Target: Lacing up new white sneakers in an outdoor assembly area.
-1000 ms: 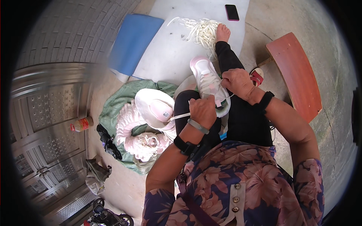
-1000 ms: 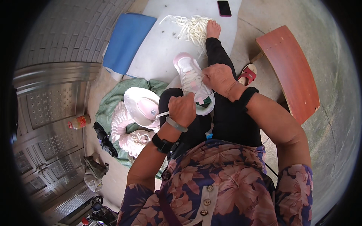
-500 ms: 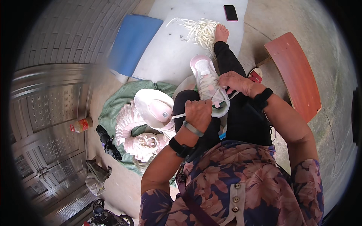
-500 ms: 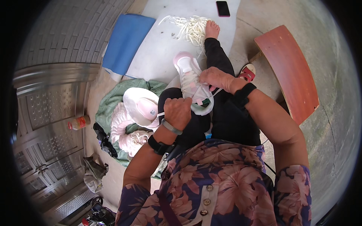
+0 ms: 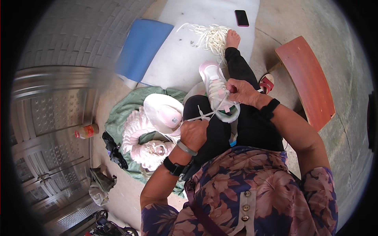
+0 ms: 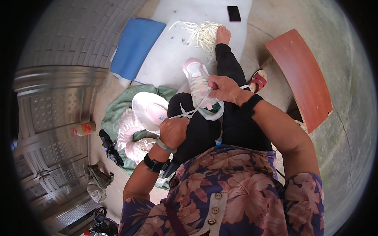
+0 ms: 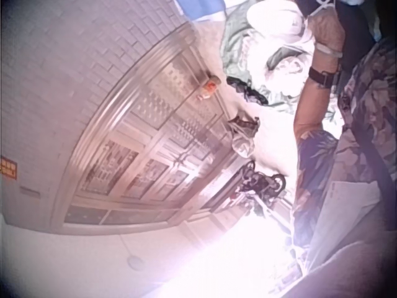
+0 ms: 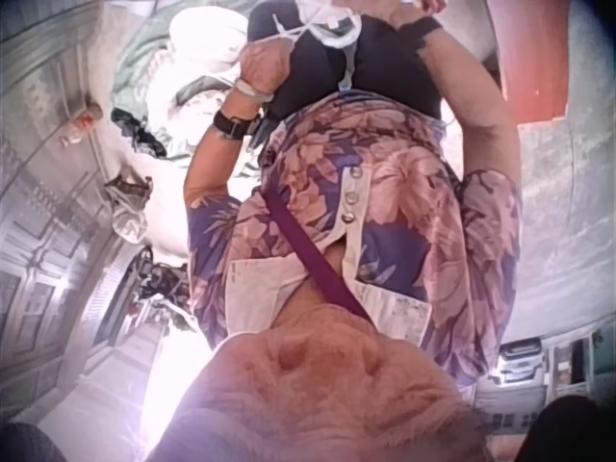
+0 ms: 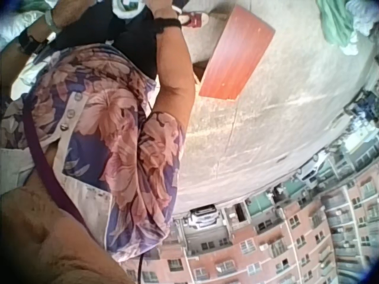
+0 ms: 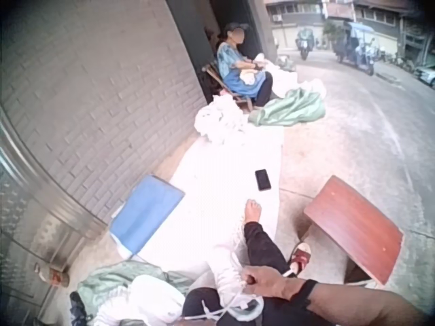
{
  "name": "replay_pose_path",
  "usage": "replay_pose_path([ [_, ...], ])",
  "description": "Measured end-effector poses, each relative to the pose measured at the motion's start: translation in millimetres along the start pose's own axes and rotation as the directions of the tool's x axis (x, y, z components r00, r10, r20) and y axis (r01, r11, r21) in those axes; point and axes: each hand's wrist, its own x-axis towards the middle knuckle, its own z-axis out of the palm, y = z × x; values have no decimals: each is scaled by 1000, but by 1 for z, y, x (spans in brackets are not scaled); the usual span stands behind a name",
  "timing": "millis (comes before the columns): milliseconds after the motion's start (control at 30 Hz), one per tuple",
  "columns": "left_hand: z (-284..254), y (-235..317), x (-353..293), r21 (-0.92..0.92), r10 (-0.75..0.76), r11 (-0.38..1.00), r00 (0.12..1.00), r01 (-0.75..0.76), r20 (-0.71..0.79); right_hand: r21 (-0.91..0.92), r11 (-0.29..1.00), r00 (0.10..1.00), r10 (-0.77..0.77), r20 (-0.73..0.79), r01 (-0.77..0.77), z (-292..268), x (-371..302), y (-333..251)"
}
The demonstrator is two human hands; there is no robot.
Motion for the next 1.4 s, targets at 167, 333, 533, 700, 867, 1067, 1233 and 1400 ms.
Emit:
replay_pose_path([
  [167, -5, -9, -7, -394, -209, 908, 970, 145, -125, -175, 975, 976, -163, -141, 137, 0, -22, -17],
  [333, -22, -36, -15, -527, -357, 780, 932, 337, 67, -430, 861, 960, -275, 56, 272, -19, -68, -34],
  [533, -39, -73, -40, -152, -155, 978, 985, 141, -81, -807, 505, 908, -409, 88, 305, -73, -85, -44],
  [700, -31, -104, -75, 6, -164, 986, 982, 165, -89, -893, 409, 945, -322, 50, 187, -116, -108, -27],
  [867, -19, -138, -114, 141, -362, 917, 927, 373, -94, -937, 349, 952, -291, -99, 9, -150, -127, 22],
  [1067, -9, -142, -123, 220, -679, 712, 734, 667, -27, -695, 669, 808, -240, -537, -263, -163, -129, 51],
  [1233, -15, -87, -64, -751, -655, 51, 589, 659, 472, 425, 798, 827, 535, -171, -427, -99, -109, 2],
  [1400, -5, -19, 14, -660, -364, -62, 598, 749, 714, 617, 619, 858, 472, 202, -486, -19, -72, -37],
])
